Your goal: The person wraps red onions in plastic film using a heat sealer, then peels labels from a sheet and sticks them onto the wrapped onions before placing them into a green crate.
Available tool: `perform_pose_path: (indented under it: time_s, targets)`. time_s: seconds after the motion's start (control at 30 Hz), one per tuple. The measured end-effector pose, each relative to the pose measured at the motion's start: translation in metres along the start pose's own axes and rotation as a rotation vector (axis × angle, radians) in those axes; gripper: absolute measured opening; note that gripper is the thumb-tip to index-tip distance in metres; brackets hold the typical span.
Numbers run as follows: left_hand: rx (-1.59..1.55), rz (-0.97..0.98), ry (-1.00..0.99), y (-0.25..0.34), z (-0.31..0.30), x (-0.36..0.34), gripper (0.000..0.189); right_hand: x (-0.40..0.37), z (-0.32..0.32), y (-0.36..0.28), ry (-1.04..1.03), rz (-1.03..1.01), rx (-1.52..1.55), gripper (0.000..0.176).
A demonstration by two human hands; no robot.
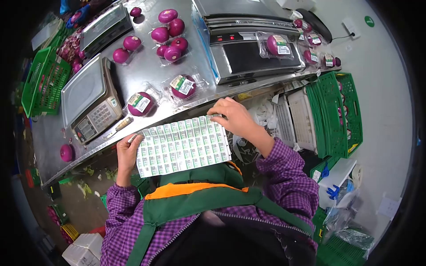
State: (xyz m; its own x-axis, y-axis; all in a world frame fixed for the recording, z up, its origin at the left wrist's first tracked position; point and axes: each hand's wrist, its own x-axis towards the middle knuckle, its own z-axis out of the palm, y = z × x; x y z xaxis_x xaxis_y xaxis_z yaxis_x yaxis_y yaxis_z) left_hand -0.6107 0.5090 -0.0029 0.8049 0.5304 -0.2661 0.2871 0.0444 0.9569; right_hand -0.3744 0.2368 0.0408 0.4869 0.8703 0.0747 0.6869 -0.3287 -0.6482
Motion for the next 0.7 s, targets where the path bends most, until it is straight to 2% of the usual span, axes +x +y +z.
perform_pose_path:
  time_s: [0.2, 0.27, 0.3, 0.33, 0.4, 0.53, 0.7]
  targets:
    - [-0.058, -0.097, -0.016, -0.016, -0.016, 0.01, 0.017, 0.015, 0.018, 0.003, 0.003, -0.09, -0.019, 0.009]
    - [-0.14, -0.183, 0.045, -0.029, -0.027, 0.012, 0.018, 0.029, 0.021, 0.005, 0.054, 0.233, 0.485, 0.009]
    - [-0.159, -0.188, 0.045, -0.034, -0.034, 0.011, 0.018, 0.044, 0.029, 0.012, 0.159, 0.306, 0.761, 0.013]
    - [-0.163, -0.192, 0.048, -0.034, -0.036, 0.01, 0.018, 0.062, 0.026, 0.008, 0.238, 0.452, 0.806, 0.022]
    - [-0.185, -0.231, 0.082, -0.034, -0.041, 0.008, 0.018, 0.098, 0.035, 0.023, 0.289, 0.551, 0.901, 0.033]
    - [-0.178, -0.251, 0.093, -0.043, -0.05, 0.004, 0.018, 0.156, 0.073, 0.056, 0.269, 0.56, 0.781, 0.044]
    - [-0.256, -0.278, 0.151, -0.057, -0.06, 0.0, 0.018, 0.185, 0.093, 0.082, 0.173, 0.616, 0.474, 0.054]
